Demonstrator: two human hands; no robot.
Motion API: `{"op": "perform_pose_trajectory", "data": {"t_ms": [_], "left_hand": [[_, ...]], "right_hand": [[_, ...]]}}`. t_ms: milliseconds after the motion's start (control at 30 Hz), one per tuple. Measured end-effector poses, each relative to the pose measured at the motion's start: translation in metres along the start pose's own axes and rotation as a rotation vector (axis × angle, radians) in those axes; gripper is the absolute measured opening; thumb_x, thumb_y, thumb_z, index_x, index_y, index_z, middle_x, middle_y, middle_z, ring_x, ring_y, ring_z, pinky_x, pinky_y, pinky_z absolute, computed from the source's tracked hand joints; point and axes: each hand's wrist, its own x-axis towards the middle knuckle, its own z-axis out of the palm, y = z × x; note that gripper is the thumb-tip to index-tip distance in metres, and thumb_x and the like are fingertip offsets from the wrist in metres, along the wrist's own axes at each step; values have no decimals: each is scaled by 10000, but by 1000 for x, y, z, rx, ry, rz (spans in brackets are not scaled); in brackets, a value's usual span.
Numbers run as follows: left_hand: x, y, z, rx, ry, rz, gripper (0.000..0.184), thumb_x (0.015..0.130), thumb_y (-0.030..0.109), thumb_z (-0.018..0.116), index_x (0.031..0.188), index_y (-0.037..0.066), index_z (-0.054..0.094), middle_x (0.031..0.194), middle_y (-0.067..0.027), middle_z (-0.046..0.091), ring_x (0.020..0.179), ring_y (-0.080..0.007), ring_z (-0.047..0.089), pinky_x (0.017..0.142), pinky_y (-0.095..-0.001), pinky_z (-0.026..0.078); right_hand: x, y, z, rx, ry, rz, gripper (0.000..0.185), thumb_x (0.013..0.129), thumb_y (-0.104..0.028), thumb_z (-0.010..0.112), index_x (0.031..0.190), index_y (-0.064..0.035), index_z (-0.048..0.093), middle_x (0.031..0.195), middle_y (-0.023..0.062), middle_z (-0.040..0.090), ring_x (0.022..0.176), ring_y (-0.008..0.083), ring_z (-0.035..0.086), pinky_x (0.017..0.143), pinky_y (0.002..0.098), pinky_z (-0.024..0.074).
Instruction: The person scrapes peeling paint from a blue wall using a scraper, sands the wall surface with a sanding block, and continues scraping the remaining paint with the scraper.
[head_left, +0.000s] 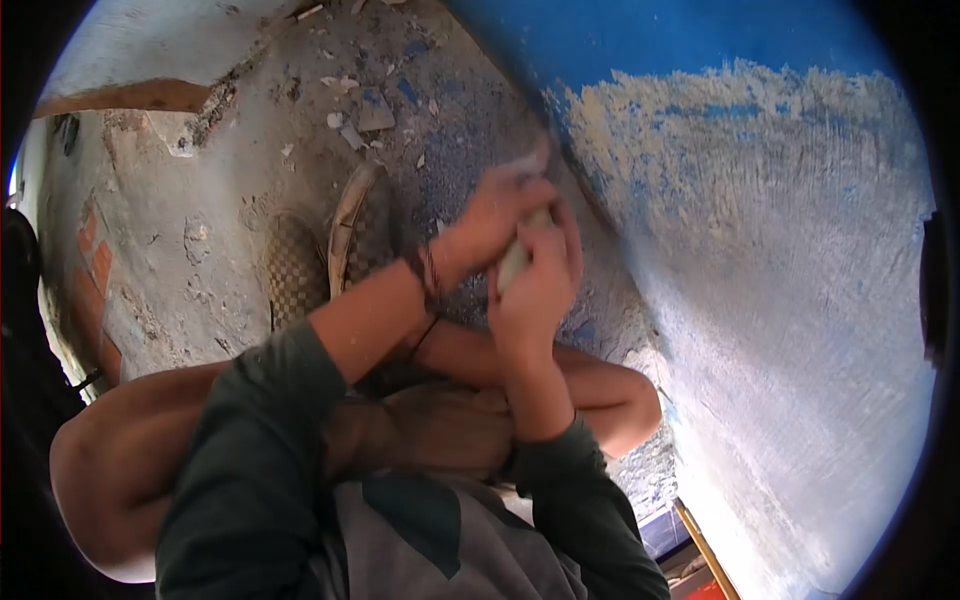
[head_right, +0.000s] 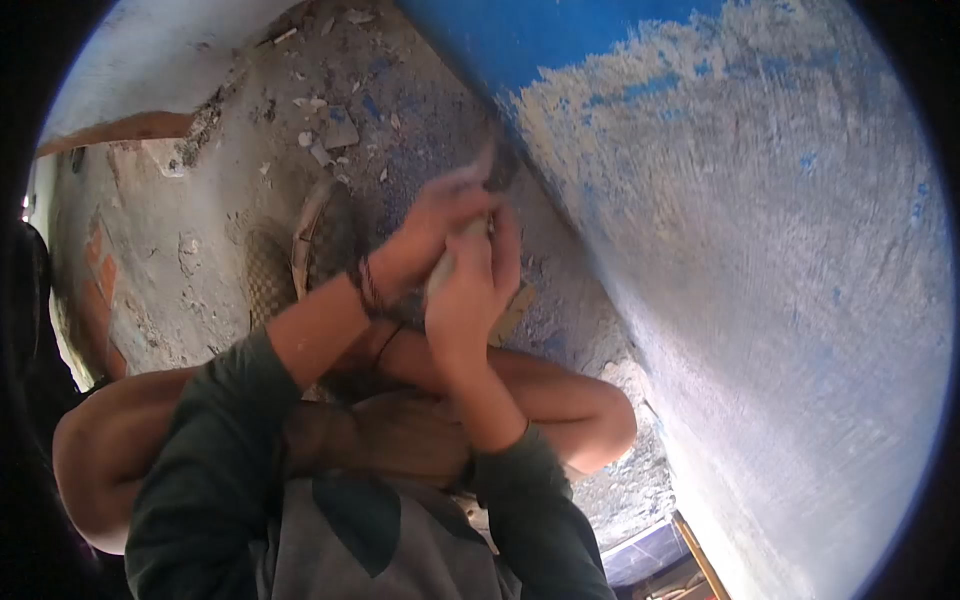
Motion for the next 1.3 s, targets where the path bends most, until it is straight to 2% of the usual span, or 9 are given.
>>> {"op": "perform_pose_trajectory", "data": {"t_ms": [67, 200, 267, 300, 367, 500, 867, 1000, 1300], "left_hand": [[4, 7, 1, 87, -31, 158, 420, 866, 191, 557, 1206, -44, 483, 963, -27, 549, 851, -69, 506, 730, -245, 452], [5, 17, 5, -201, -55, 8, 293, 855, 157, 564, 1096, -7, 530, 821, 15, 544, 731, -44, 506, 629, -202, 432], [0, 15, 14, -98, -29, 41, 270, 855, 152, 561, 1076, -1, 535, 811, 14, 539, 726, -46, 505, 621, -202, 429], [0, 16, 17, -4, -3, 67, 247, 856, 147, 557, 1057, 5, 540, 800, 14, 533, 721, -47, 503, 613, -202, 426], [0, 12, 19, -11, 24, 44, 227, 858, 149, 553, 1036, 8, 546, 800, 9, 536, 711, -51, 501, 610, -204, 425], [6, 6, 24, -182, 63, 7, 172, 857, 137, 535, 978, 17, 557, 782, -1, 540, 673, -62, 494, 585, -221, 422], [-12, 22, 27, -51, 105, -97, 604, 851, 117, 499, 1415, 53, 290, 764, 13, 513, 652, -42, 466, 580, -197, 409], [-15, 16, 29, 30, 51, 134, 628, 864, 159, 469, 1418, -11, 229, 912, -15, 514, 761, -40, 447, 704, -170, 399], [4, 26, 29, -121, -38, 65, 668, 861, 181, 473, 1420, -34, 178, 924, -35, 504, 805, -90, 455, 751, -206, 408]], "right_hand": [[-21, -20, -6, 206, 35, 135, 445, 755, -128, 542, 1167, 36, 508, 983, 126, 573, 855, 159, 552, 708, 242, 446], [-2, 6, -10, 136, 139, 120, 435, 762, -142, 539, 1156, 41, 511, 953, 124, 573, 763, 150, 559, 613, 235, 445], [23, 37, -18, -599, 73, -988, 479, 742, -133, 498, 1205, -7, 499, 884, 123, 570, 446, 151, 494, 340, 248, 370], [13, 14, -13, -589, 73, -991, 479, 742, -133, 498, 1205, -7, 499, 884, 123, 570, 446, 151, 494, 340, 248, 370], [-20, -32, -19, 361, 19, 189, 466, 746, -122, 500, 1198, -10, 504, 831, 108, 554, 463, 143, 488, 343, 243, 359], [2, -7, -16, 94, 40, 52, 449, 762, -117, 494, 1196, -4, 500, 773, 83, 530, 461, 135, 468, 342, 238, 342], [8, -38, -38, 589, -123, 694, 110, 814, -93, 533, 878, -10, 499, 781, 86, 524, 555, 132, 481, 381, 219, 369], [8, -48, -42, 809, -283, 702, 114, 867, -102, 484, 922, -3, 483, 790, 84, 514, 483, 88, 421, 302, 168, 321], [9, -63, -22, 885, -327, 591, 148, 876, -169, 455, 776, -61, 447, 569, 34, 450, 335, 122, 342, 291, 220, 278]]}}
